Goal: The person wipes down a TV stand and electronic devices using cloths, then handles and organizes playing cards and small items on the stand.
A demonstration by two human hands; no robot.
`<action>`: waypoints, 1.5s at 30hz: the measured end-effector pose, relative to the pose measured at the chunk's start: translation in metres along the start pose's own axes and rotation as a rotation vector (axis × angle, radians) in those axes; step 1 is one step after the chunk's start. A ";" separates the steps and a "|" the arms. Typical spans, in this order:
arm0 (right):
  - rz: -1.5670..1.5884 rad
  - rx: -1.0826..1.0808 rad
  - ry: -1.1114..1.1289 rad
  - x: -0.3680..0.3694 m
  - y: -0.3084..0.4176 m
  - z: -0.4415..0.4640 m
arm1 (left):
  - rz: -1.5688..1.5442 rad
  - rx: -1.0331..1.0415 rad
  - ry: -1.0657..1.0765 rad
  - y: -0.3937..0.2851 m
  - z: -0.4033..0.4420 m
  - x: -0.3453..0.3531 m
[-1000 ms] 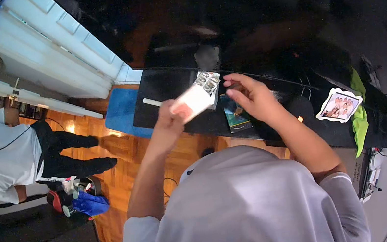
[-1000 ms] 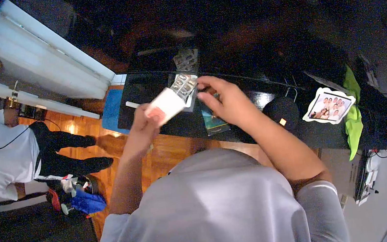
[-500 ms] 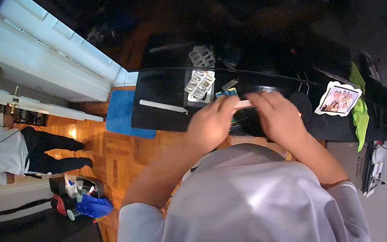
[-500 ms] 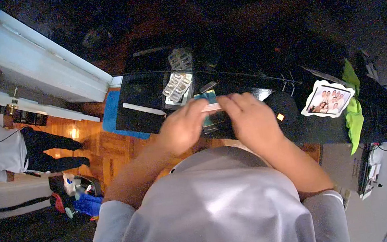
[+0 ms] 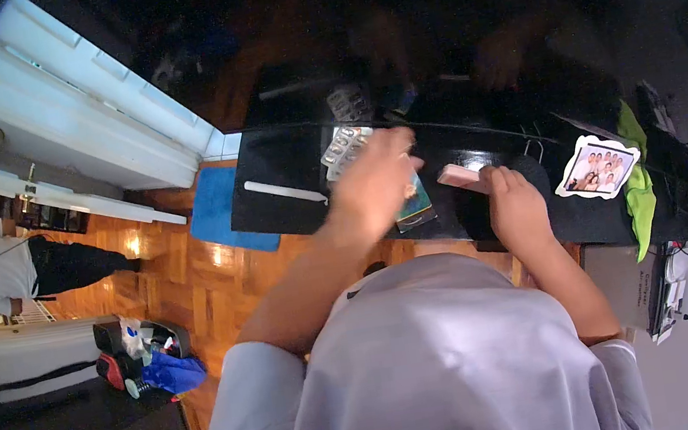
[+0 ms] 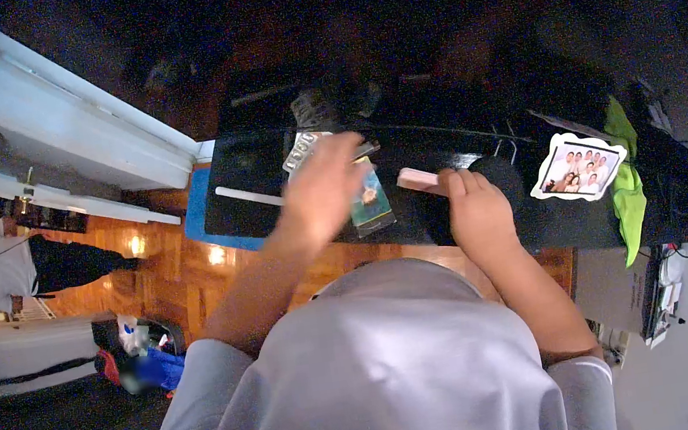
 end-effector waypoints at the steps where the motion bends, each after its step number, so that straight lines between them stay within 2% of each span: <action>1: 0.002 0.003 -0.008 -0.006 -0.001 0.001 | 0.001 -0.151 -0.061 0.031 -0.007 -0.004; 3: 0.213 0.092 -0.070 -0.018 -0.007 -0.003 | 0.061 -0.230 0.061 0.070 -0.012 0.004; 4: 0.216 0.093 -0.069 -0.016 -0.008 -0.004 | 0.136 -0.266 0.106 0.078 -0.013 0.007; 6: 0.659 0.359 -0.025 -0.002 -0.027 -0.006 | 0.165 -0.253 0.100 0.073 -0.013 0.008; 7: 0.816 0.386 0.028 -0.003 -0.021 -0.003 | 0.192 -0.240 0.092 0.071 -0.012 0.007; 11: 1.031 0.352 0.039 0.012 -0.022 -0.003 | 0.227 -0.225 0.118 0.074 -0.012 0.015; 13: 1.282 0.477 0.102 0.023 -0.017 -0.003 | 0.087 -0.338 0.223 0.080 -0.013 0.018; 14: 1.283 0.476 0.105 0.022 -0.013 -0.001 | 0.088 -0.341 0.223 0.084 -0.014 0.021; 16: 1.483 0.703 0.223 0.038 -0.006 -0.007 | -0.060 -0.411 0.120 0.096 -0.017 0.018; 17: 1.559 0.735 0.195 0.040 -0.001 -0.006 | -0.060 -0.411 0.121 0.099 -0.018 0.019; 19: 1.650 0.729 0.207 0.044 0.001 -0.005 | -0.208 -0.591 0.107 0.114 -0.025 0.017; 20: 1.741 0.722 0.221 0.047 0.003 -0.005 | -0.206 -0.593 0.106 0.118 -0.028 0.013; 24: 1.740 0.737 0.181 0.043 0.001 -0.006 | -0.009 -0.644 0.036 0.152 -0.052 -0.019; 26: 1.741 0.775 0.137 0.039 -0.004 -0.009 | 0.308 -0.709 0.187 0.169 -0.066 -0.022; 31: 1.773 0.770 0.129 0.040 -0.009 -0.012 | 0.305 -0.666 0.238 0.181 -0.065 0.006; 33: 1.765 0.777 0.091 0.039 -0.011 -0.014 | 0.353 -0.565 0.059 0.163 -0.057 -0.006; 34: 1.764 0.777 0.091 0.039 -0.014 -0.015 | 0.352 -0.565 0.058 0.156 -0.054 -0.006; 36: 1.845 0.746 0.111 0.041 -0.015 -0.016 | 0.246 -0.299 -0.048 0.116 -0.038 -0.011; 38: 1.854 0.752 0.114 0.041 -0.016 -0.017 | 0.120 -0.114 0.001 0.075 -0.032 -0.001; 40: 1.861 0.754 0.112 0.040 -0.016 -0.018 | 0.155 -0.042 -0.022 0.049 -0.031 -0.001; 45: 1.835 0.775 0.102 0.037 -0.017 -0.022 | 0.154 -0.051 0.063 0.060 -0.033 0.020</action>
Point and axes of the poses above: each hand's wrist, its own z-axis towards the middle knuckle, its own x-axis out of the palm, y = z × x, the point moved 8 cm from there along z, towards the middle knuckle, and after that the axes turned 14 degrees about z, right-handed, at the moved point
